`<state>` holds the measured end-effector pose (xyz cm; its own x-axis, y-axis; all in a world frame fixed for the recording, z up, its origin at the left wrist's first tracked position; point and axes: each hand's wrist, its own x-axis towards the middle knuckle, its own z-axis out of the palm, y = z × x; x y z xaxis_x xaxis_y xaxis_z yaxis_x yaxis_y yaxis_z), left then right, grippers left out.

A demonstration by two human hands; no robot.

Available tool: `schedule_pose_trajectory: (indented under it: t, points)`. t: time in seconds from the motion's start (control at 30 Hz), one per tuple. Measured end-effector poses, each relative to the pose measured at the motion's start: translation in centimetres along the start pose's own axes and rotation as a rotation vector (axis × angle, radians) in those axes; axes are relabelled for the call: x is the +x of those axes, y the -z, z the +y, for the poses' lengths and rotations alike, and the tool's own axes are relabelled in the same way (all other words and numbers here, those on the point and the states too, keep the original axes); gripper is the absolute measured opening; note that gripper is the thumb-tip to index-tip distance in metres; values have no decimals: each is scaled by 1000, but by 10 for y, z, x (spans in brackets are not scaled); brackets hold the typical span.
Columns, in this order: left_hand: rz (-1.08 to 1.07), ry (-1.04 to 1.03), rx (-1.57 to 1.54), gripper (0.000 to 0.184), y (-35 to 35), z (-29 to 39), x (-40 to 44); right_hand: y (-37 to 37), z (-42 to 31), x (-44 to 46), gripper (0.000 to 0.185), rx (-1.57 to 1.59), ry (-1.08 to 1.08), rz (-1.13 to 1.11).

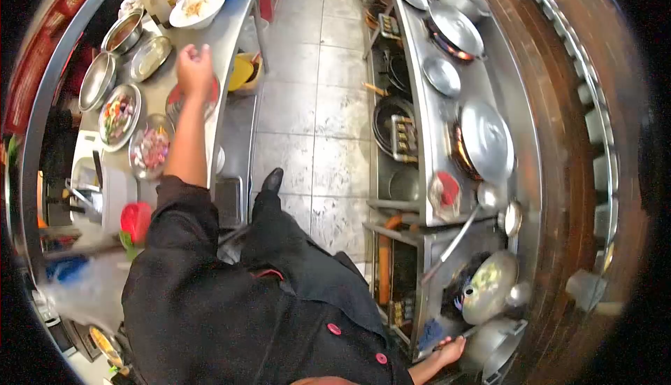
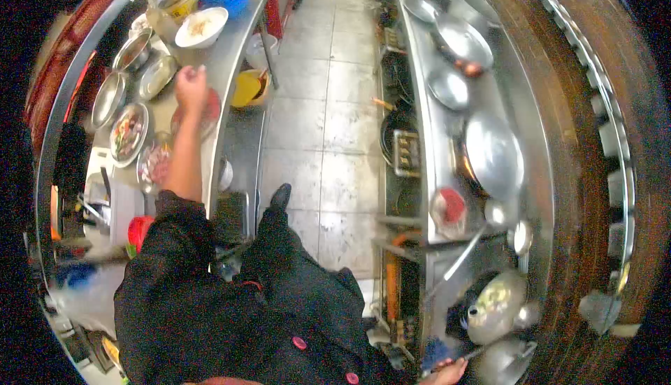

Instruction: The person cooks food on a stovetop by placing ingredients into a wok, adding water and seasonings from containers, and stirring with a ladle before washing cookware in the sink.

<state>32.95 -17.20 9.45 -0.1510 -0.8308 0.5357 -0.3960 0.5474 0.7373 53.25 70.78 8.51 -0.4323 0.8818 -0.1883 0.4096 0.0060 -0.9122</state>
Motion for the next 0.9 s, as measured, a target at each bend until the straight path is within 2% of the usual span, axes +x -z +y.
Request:
schedule_pose_trajectory:
  t: [0.03,0.07,0.17,0.27,0.37,0.43,0.47,0.53,0.57,0.63,0.67,0.7,0.77,0.8,0.83,0.9]
  points:
    - [57,50,-21,46,-19,-27,45,-12,-3,1,21,-18,-55,71]
    - [119,97,-40,48,-37,-53,90,-27,-4,-2,19,29,-3,114]
    - [311,118,223,58,-70,-110,202,-73,-69,-66,18,-15,59,117]
    - [293,123,358,55,-100,-202,301,-101,-79,-72,22,-190,108,130]
    - [244,57,267,48,-122,-277,368,-94,-78,-61,27,-484,228,114]
    - [239,356,-465,44,-114,-281,389,-79,-71,-51,31,-677,330,113]
    - [241,360,-464,44,-103,-269,394,-69,-67,-44,34,-760,384,109]
    - [-102,204,121,46,-82,-228,397,-53,-57,-27,38,-891,499,87]
    - [-105,200,120,46,-88,-237,408,-32,-46,-1,40,-925,610,43]
    - [-232,393,-405,54,-107,-304,455,-79,-70,-44,34,-869,434,125]
    - [-291,310,-302,58,-122,-381,495,-99,-82,-63,32,-825,378,142]
    - [-296,301,-305,58,-126,-376,499,-107,-87,-64,29,-779,337,146]
    - [-322,429,-257,62,-123,-345,485,-115,-94,-59,25,-668,267,129]
    - [-322,420,-404,60,-124,-341,478,-118,-96,-58,24,-600,232,122]
    - [-335,413,-409,60,-117,-336,474,-121,-97,-52,24,-514,191,108]
    - [-186,57,395,55,-100,-311,465,-108,-78,-13,24,-218,93,-2]
